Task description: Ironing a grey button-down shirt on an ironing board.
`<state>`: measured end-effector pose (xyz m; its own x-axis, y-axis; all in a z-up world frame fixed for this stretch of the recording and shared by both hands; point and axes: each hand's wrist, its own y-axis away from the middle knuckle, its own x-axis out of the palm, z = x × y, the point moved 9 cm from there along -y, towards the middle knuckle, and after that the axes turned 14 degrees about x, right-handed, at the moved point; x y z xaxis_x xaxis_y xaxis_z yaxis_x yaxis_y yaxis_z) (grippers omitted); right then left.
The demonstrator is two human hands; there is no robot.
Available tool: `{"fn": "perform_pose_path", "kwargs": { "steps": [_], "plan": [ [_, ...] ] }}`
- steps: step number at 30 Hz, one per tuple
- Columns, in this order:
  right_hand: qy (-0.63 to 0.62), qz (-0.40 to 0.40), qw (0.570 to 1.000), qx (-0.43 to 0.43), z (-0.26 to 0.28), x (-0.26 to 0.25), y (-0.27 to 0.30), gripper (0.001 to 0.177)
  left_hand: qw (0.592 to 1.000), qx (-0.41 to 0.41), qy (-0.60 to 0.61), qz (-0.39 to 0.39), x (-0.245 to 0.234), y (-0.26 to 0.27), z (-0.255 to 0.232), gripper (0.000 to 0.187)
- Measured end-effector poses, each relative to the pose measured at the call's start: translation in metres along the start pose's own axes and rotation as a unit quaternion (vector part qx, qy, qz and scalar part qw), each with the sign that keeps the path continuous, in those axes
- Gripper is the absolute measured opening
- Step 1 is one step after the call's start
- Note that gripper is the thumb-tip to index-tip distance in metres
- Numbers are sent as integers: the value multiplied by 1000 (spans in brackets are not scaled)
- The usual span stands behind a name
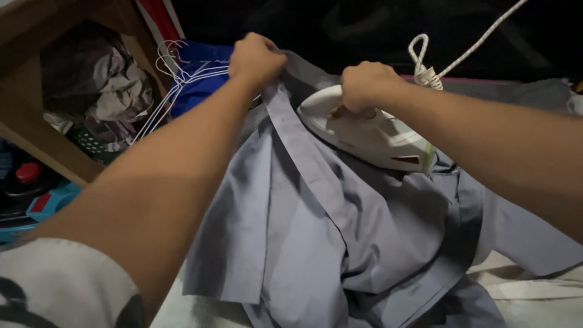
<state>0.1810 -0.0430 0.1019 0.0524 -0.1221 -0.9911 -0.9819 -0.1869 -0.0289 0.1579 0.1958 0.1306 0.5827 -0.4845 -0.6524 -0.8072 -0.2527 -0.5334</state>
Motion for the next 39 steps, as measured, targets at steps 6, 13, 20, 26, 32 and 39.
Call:
{"fn": "perform_pose_path", "kwargs": {
  "steps": [6,13,20,26,32,39],
  "plan": [
    [16,62,996,-56,1,-6,16,56,997,15,-67,47,8,3,-13,37],
    [21,62,998,-7,-33,2,7,62,996,-7,-74,50,9,7,-4,36],
    [64,71,995,-36,1,15,-12,61,997,0,-58,54,9,9,-12,34],
    [33,61,997,-32,9,-5,5,53,993,-27,-83,83,12,19,-7,41],
    [18,80,996,-23,-12,-4,13,69,991,-35,-83,95,21,27,-4,40],
    [25,72,997,-29,-4,0,6,72,993,-39,-76,85,18,33,-6,41]
  ]
}}
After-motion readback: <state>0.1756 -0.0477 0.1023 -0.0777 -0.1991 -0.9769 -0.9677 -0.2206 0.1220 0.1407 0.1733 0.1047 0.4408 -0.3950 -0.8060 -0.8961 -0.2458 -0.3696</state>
